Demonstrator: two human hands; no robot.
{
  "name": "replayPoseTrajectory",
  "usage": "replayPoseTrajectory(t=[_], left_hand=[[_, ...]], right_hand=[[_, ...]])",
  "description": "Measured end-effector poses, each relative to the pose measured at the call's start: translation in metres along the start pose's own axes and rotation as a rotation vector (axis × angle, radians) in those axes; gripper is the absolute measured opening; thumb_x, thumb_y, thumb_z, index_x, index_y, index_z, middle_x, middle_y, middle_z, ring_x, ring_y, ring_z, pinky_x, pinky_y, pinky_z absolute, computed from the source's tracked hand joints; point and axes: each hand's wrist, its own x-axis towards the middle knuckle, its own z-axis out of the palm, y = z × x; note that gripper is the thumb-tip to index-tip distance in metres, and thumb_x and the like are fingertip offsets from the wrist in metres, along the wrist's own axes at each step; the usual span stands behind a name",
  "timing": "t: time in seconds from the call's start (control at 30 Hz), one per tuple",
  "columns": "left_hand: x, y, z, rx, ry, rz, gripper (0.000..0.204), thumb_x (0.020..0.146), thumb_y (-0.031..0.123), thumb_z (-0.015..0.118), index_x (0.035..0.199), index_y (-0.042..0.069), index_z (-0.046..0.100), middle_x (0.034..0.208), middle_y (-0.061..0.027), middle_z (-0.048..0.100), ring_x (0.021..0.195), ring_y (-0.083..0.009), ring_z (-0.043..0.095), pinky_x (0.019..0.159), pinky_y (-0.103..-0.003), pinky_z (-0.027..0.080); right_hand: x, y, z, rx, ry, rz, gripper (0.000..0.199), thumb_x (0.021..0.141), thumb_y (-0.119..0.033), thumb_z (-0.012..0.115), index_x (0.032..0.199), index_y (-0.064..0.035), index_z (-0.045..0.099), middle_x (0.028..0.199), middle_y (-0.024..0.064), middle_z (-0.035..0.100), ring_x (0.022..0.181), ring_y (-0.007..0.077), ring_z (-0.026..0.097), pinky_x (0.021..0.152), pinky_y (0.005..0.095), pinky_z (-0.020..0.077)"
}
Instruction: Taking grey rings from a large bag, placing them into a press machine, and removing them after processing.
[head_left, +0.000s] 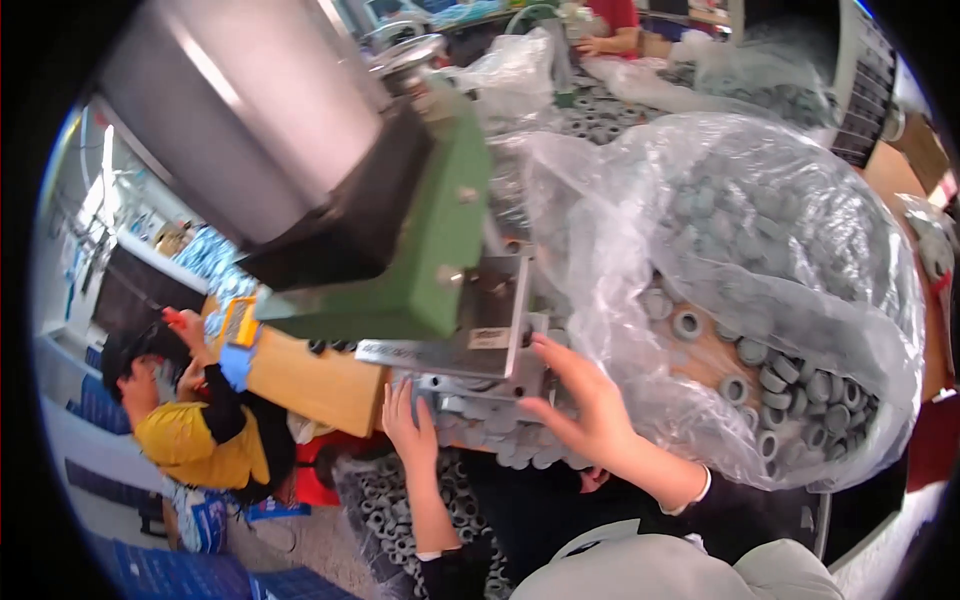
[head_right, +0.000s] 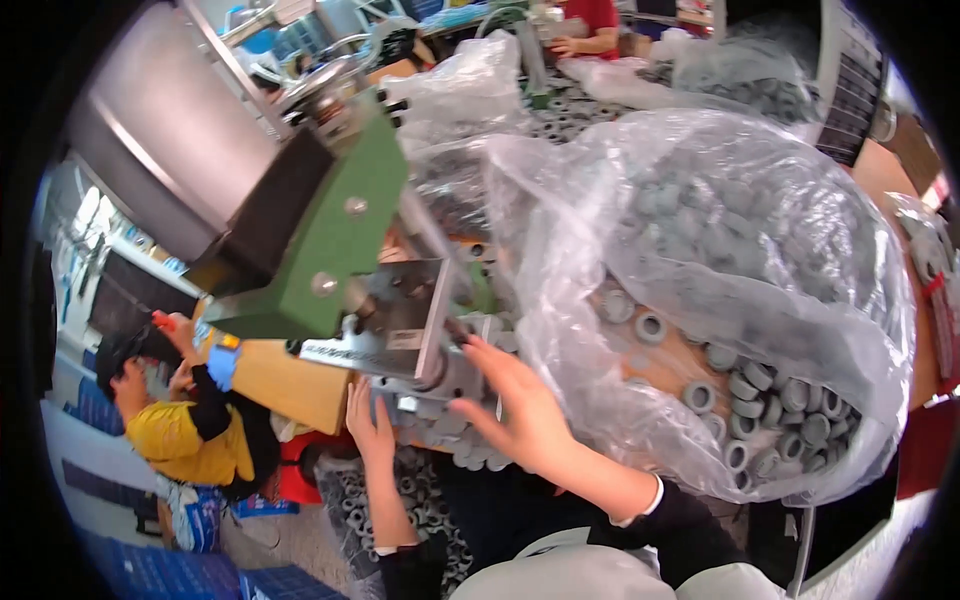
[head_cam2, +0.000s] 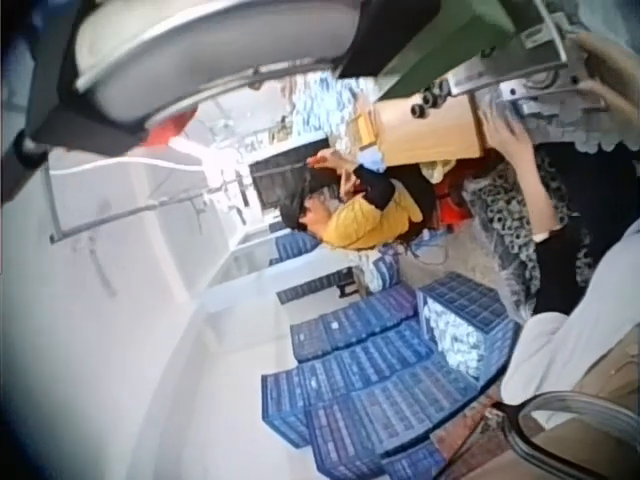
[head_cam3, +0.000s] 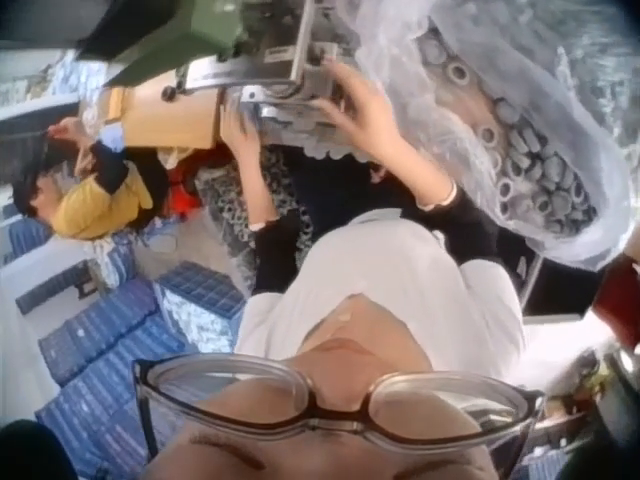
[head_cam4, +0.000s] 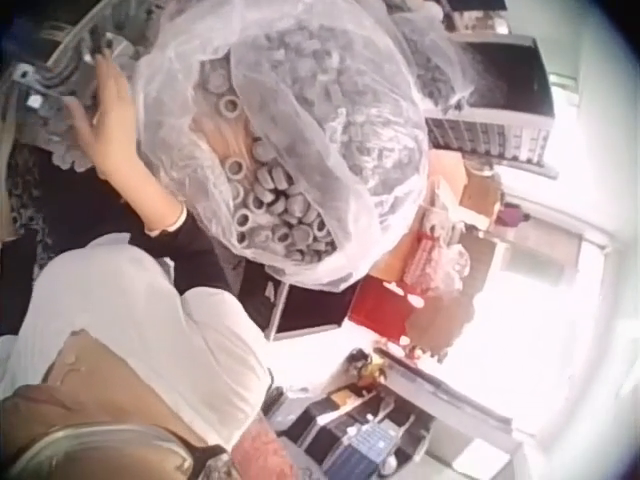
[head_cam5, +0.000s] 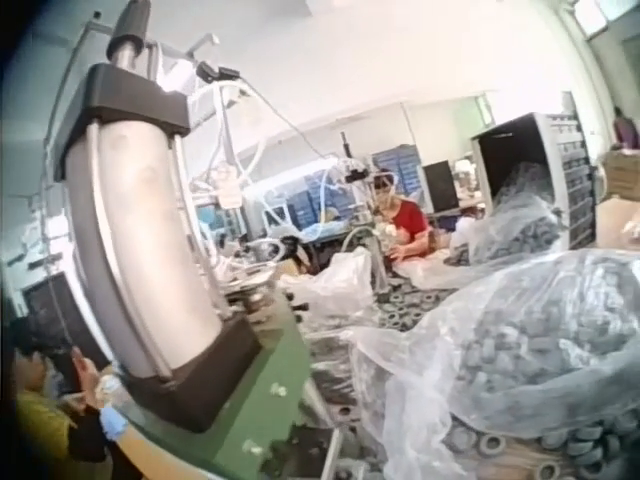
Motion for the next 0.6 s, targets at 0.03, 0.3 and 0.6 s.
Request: replayPoseTrajectory(t=[0.03,0.3,0.6], left_hand=[[0.002,-0.024,0.004,0.113,-0.121,0.004,0.03,0.088,0.013,0.056,0.115,0.002,0.058,0.126,-0.0128,0.055,0.126,-0.0338,0.041,0.104,-0.048,0.027],[0.01,-0.004,0.024,0.166,-0.17,-0.02,0.033,0.083,0.009,0.055,0.116,0.007,0.059,0.127,-0.009,0.055,0.127,-0.032,0.041,0.106,-0.055,0.021],[0.003,0.095,-0.004,-0.408,0.383,0.185,0.052,0.075,0.018,0.069,0.119,-0.005,0.051,0.11,-0.021,0.058,0.107,-0.0328,0.054,0.097,-0.043,0.037]], right_hand=[[-0.007,0.01,-0.013,-0.087,0.025,0.017,0.043,0.076,-0.012,0.07,0.115,-0.0025,0.055,0.116,0.0176,0.056,0.102,0.0353,0.054,0.087,0.0423,0.0452],[-0.035,0.136,-0.119,-0.88,0.162,0.414,0.052,0.07,-0.012,0.072,0.118,-0.0048,0.052,0.108,0.0187,0.056,0.101,0.0373,0.053,0.088,0.0446,0.043],[-0.029,0.078,-0.114,-0.518,0.369,0.268,0.051,0.068,-0.003,0.07,0.115,-0.0012,0.051,0.106,0.0141,0.055,0.095,0.0292,0.056,0.077,0.0351,0.0455]])
